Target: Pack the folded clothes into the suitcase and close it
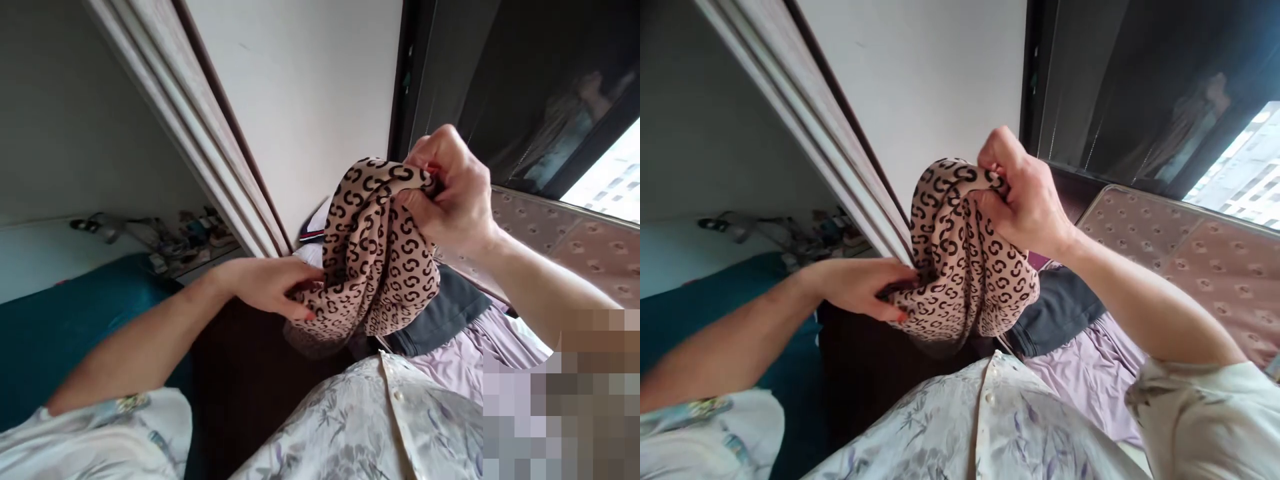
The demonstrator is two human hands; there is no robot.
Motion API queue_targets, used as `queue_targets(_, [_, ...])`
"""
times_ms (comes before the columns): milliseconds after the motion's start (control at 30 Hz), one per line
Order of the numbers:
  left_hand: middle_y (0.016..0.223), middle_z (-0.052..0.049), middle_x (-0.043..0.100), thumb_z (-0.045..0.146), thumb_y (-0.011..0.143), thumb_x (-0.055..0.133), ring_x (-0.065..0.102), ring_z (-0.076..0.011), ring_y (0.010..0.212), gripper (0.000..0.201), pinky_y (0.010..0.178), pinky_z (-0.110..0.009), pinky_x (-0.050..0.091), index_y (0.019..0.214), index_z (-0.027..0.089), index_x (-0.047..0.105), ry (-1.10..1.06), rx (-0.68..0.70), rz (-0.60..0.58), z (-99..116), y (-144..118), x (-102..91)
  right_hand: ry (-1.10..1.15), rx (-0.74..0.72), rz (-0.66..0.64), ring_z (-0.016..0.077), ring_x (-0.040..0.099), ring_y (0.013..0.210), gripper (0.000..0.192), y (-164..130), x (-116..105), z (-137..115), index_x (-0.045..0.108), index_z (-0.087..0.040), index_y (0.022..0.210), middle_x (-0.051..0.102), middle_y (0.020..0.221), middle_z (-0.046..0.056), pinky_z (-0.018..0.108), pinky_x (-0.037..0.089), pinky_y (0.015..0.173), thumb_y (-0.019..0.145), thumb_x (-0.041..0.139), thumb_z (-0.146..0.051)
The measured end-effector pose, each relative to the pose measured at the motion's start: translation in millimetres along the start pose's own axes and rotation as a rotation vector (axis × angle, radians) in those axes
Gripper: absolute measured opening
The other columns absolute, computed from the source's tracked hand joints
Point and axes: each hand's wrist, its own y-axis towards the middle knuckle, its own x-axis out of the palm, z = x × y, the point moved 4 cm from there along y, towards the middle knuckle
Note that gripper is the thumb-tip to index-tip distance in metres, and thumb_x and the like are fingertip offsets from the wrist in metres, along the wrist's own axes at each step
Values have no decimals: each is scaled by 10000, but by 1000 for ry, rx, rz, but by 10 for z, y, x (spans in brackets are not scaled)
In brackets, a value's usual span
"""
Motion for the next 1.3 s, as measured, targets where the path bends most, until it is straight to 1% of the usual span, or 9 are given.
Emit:
queue_targets(100, [687, -19, 642, 270, 851, 607, 577, -148, 617, 164, 599, -233, 413, 709, 191, 595, 93, 80, -217, 38, 154, 361, -78, -62, -40, 114, 417, 683, 196, 108, 53, -65, 474, -247, 846, 495, 822, -37, 283, 421, 683, 784, 634, -152])
queue_targets(300, [621, 2, 546, 95, 782, 425, 527, -149, 624, 201, 628, -252, 363, 669, 202, 553, 423, -248, 378, -540, 53, -113, -53, 114, -461, 130, 552, 711, 390, -7, 147, 615, 673, -201, 1046, 614, 782, -38, 295, 469, 720, 715, 832, -333])
queue_targets(433, [706, -2, 494, 82, 806, 401, 496, -135, 704, 204, 691, -245, 386, 670, 194, 502, 555, -163, 733, -440, -155, -585, -3, 133, -708, 134, 608, 704, 293, -194, 180, 1060, 716, -215, 797, 649, 705, -28, 260, 481, 663, 676, 893, -415])
queue_targets(667, [712, 52, 451, 216, 922, 421, 445, -52, 667, 213, 724, -190, 375, 896, 98, 596, 597, -68, 1127, 75, -393, -989, -161, 149, -260, 73, 610, 815, 252, 597, -294, 877, 703, -99, 831, 699, 822, -52, 236, 432, 698, 866, 742, -345])
queue_targets(733, [833, 41, 533, 442, 920, 541, 533, -72, 775, 406, 801, -214, 423, 1075, 71, 597, 592, -3, 1066, 133, -400, -1022, 26, 220, -367, 69, 626, 873, 284, 714, -274, 817, 717, -87, 933, 732, 937, -53, 255, 450, 745, 911, 655, -363])
queue_targets(833, [984, -10, 671, 636, 743, 739, 622, -145, 869, 787, 811, -261, 502, 1262, 69, 567, 341, -98, 527, -71, -232, -867, 315, 407, -608, 108, 675, 889, 275, 608, -65, 777, 720, -129, 1032, 756, 934, -38, 271, 528, 804, 831, 780, -308])
queue_targets(967, [1060, -47, 759, 406, 736, 717, 688, -224, 967, 453, 839, -267, 521, 1109, 150, 692, 296, -329, -14, -585, -131, -560, 325, 465, -748, 127, 683, 840, 207, 432, 162, 745, 691, -167, 1007, 730, 862, -24, 243, 553, 769, 827, 774, -226])
queue_targets(1133, [821, -15, 728, 259, 686, 550, 683, -223, 877, 248, 771, -243, 494, 871, 181, 696, 452, -471, 120, -1025, -276, -584, -352, 267, -878, 163, 653, 881, 74, 544, 229, 951, 675, -151, 932, 688, 846, 3, 279, 487, 813, 873, 680, -196])
queue_targets(1300, [766, -13, 643, 198, 649, 488, 632, -190, 796, 146, 711, -247, 458, 743, 180, 599, 417, -430, 424, -953, -324, -624, -768, 169, -787, 354, 602, 1183, 142, 680, 387, 1331, 718, -207, 998, 720, 1015, 91, 459, 491, 917, 912, 626, -272])
